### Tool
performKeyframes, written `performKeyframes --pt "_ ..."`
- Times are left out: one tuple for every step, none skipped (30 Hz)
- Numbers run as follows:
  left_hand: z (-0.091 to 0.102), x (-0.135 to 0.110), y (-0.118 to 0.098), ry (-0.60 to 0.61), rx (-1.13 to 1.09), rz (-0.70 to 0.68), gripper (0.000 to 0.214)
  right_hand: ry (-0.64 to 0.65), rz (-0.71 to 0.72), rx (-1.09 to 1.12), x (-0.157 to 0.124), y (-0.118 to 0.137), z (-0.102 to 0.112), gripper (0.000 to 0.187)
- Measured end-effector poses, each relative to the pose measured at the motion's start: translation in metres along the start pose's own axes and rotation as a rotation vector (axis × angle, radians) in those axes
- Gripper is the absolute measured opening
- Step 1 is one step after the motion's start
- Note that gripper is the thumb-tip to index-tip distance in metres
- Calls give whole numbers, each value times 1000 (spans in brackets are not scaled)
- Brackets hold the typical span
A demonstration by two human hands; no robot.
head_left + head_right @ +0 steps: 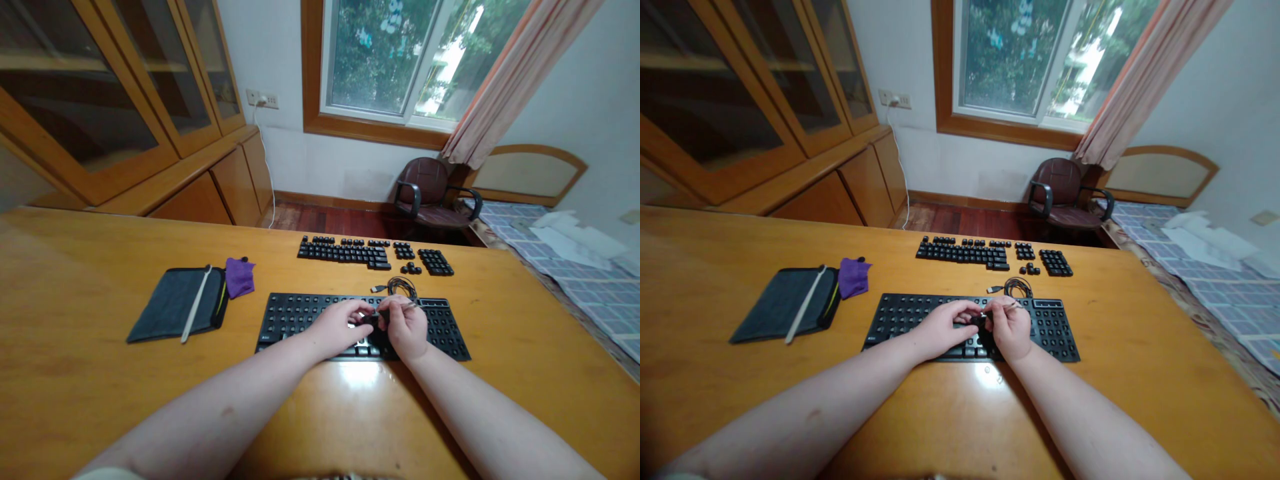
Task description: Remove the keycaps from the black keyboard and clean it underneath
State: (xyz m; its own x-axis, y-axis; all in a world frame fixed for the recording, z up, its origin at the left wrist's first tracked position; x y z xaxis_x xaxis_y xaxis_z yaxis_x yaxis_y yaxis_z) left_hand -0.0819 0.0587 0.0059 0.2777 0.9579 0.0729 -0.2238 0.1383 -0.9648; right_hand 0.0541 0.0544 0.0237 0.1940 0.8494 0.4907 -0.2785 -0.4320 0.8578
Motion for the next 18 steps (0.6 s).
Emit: performKeyframes --pt "0 0 0 -8 36 -9 30 -3 -9 32 0 -1 0 34" --pt "1 1 1 -17 58 -9 28 -5 -14 59 0 -2 0 34" --pt "1 1 3 -27 67 -1 25 -3 -13 78 1 -2 -1 34" --pt "1 2 5 -37 65 10 23 1 -10 86 1 -1 -1 34" --pt "1 3 7 -46 53 20 23 9 -7 83 0 -1 -1 34" --pt "1 3 9 -51 33 27 23 21 -3 72 0 0 -1 34" --pt "1 3 9 -55 10 28 24 35 1 57 0 0 -2 34" --pt "0 4 10 -56 -13 27 25 54 8 45 0 1 -3 33" --pt "0 4 9 -52 -33 22 26 79 25 39 0 3 -4 33" --pt "0 3 8 -43 -50 16 27 107 53 43 1 6 -6 34" --pt "-1 3 6 -31 -60 9 27 139 86 57 1 9 -8 35" --pt "-1 3 4 -20 -60 2 27 172 121 77 1 13 -10 37" --pt "-1 3 2 -9 -54 -5 26 200 151 99 1 17 -12 39" --pt "-1 2 0 1 -47 -12 26 224 175 120 1 20 -14 41" --pt "-1 2 -2 9 -38 -19 25 247 185 141 1 21 -16 42" --pt "-1 2 -4 17 -31 -27 25 266 184 159 1 22 -17 43" --pt "-1 2 -6 26 -28 -36 26 281 175 171 1 22 -19 43" --pt "-2 1 -8 35 -31 -47 26 296 163 178 1 21 -20 44"
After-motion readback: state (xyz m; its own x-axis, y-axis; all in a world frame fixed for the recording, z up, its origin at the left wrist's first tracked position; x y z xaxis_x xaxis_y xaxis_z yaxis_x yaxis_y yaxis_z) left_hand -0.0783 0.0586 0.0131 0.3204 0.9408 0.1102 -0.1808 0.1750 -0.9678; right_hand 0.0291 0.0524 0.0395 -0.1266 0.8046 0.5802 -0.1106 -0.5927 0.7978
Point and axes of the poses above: each hand's wrist, its own x-axis towards the middle knuckle, its own z-axis out of the back of the hand, y = z × x, the point moved 8 cm from there along x, towards the middle knuckle, and after that the axes turned 11 degrees about -y, right-handed, at the moved point
